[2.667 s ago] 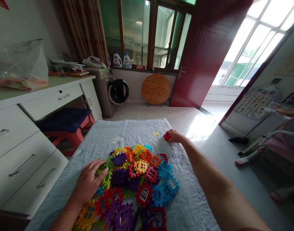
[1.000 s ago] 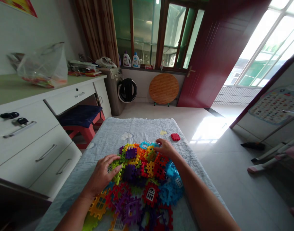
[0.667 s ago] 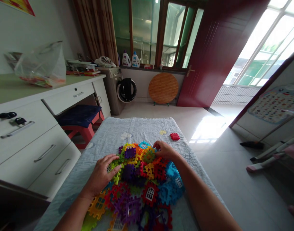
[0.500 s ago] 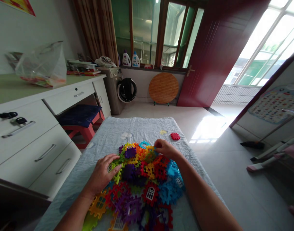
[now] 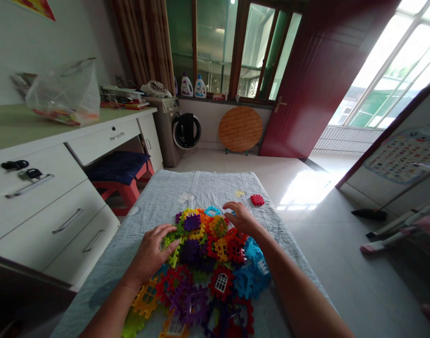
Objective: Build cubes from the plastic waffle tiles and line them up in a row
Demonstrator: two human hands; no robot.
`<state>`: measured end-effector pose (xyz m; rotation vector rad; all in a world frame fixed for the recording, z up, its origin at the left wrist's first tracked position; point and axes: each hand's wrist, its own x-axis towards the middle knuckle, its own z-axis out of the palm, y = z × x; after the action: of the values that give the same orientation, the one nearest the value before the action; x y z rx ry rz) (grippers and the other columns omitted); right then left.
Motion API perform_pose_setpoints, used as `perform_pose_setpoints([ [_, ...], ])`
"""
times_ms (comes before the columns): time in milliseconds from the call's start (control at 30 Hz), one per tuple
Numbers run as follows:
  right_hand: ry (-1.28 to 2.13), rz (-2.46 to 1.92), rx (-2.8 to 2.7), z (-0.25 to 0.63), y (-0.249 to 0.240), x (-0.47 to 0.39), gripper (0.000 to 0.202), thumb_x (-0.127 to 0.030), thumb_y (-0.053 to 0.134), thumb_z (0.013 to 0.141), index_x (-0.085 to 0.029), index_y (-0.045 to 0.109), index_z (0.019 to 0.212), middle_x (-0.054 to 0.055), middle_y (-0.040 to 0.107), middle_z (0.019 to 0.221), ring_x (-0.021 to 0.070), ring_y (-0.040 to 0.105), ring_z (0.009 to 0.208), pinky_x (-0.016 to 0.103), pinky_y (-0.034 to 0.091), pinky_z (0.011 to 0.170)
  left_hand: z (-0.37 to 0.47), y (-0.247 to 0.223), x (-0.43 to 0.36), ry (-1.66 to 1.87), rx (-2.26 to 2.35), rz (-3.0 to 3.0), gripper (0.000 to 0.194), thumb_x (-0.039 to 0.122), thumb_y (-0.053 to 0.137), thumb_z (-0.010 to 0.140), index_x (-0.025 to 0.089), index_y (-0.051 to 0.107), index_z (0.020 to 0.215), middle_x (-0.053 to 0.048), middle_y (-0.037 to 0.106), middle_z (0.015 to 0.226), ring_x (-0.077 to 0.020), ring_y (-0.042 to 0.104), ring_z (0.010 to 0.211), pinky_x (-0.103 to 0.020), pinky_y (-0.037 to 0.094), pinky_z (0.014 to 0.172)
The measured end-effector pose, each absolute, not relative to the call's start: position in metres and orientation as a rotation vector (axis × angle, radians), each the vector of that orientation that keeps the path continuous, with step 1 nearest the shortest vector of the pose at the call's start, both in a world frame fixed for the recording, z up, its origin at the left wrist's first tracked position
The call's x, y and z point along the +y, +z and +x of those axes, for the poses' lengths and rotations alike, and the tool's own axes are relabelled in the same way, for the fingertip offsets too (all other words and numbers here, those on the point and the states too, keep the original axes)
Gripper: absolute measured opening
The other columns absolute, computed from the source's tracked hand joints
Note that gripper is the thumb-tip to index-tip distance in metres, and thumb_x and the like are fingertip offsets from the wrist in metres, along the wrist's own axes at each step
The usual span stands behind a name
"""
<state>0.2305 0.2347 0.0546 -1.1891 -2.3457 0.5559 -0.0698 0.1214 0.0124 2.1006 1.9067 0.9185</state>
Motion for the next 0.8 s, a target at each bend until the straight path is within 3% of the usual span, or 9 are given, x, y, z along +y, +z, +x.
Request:
perform_pose_setpoints([
  [100,0.743,-1.062,-2.433,0.218,0.063,0.225,0.021,-0.025,0.048,0.087,-0.022,0.066,0.098,0.003,0.068,0.099,0.0172,0.06,0.09,0.028,0.043,0.081,-0.069,0.012,0.122,0.931,1.909,2.1,0.041,0.054,0.055,0.079,0.025,0.067,0.106,-0.006,0.064,0.115,-0.0264,0.057,0.11,-0.042,0.044,0.097],
  [200,0.85,-1.119,-2.391,0.217,0.066,0.221,0.021,-0.027,0.048,0.086,-0.019,0.067,0.083,-0.001,0.066,0.074,0.0125,0.057,0.066,0.022,0.041,0.062,-0.069,0.012,0.122,0.94,1.909,2.105,0.039,0.052,0.056,0.079,0.024,0.067,0.105,-0.006,0.065,0.114,-0.0262,0.057,0.109,-0.042,0.044,0.097],
  [300,0.965,-1.152,-2.278,0.219,0.066,0.225,0.024,-0.029,0.046,0.088,-0.018,0.065,0.082,-0.001,0.065,0.068,0.0106,0.056,0.06,0.02,0.039,0.056,-0.069,0.014,0.122,0.949,1.903,2.099,0.04,0.053,0.056,0.079,0.024,0.067,0.104,-0.006,0.065,0.113,-0.0266,0.058,0.108,-0.042,0.045,0.096],
  [433,0.809,-1.212,-2.287,0.209,0.064,0.242,0.02,-0.019,0.05,0.082,-0.018,0.066,0.093,0.001,0.068,0.078,0.0128,0.06,0.067,0.023,0.043,0.064,-0.068,0.015,0.121,0.963,1.89,2.089,0.038,0.052,0.056,0.079,0.024,0.067,0.102,-0.006,0.066,0.112,-0.0265,0.058,0.108,-0.043,0.045,0.096],
  [567,0.608,-1.045,-2.69,0.192,0.067,0.265,0.041,-0.008,0.063,0.068,-0.023,0.066,0.106,0.005,0.066,0.108,0.0204,0.059,0.099,0.032,0.042,0.087,-0.067,0.016,0.12,0.974,1.894,2.08,0.038,0.051,0.056,0.079,0.024,0.067,0.102,-0.007,0.066,0.112,-0.0266,0.058,0.108,-0.043,0.045,0.096],
  [633,0.566,-0.989,-2.833,0.185,0.068,0.273,0.049,-0.009,0.068,0.064,-0.026,0.065,0.11,0.005,0.064,0.112,0.0239,0.055,0.107,0.037,0.04,0.093,-0.067,0.017,0.12,0.975,1.897,2.073,0.038,0.052,0.056,0.079,0.023,0.067,0.102,-0.007,0.066,0.112,-0.0268,0.058,0.108,-0.042,0.045,0.096],
  [800,0.474,-1.087,-2.815,0.181,0.058,0.28,0.042,-0.011,0.065,0.07,-0.021,0.065,0.111,0.009,0.062,0.107,0.0229,0.057,0.098,0.034,0.042,0.086,-0.068,0.016,0.121,0.966,1.885,2.077,0.038,0.051,0.057,0.079,0.023,0.067,0.103,-0.007,0.065,0.112,-0.0268,0.058,0.108,-0.042,0.045,0.096],
])
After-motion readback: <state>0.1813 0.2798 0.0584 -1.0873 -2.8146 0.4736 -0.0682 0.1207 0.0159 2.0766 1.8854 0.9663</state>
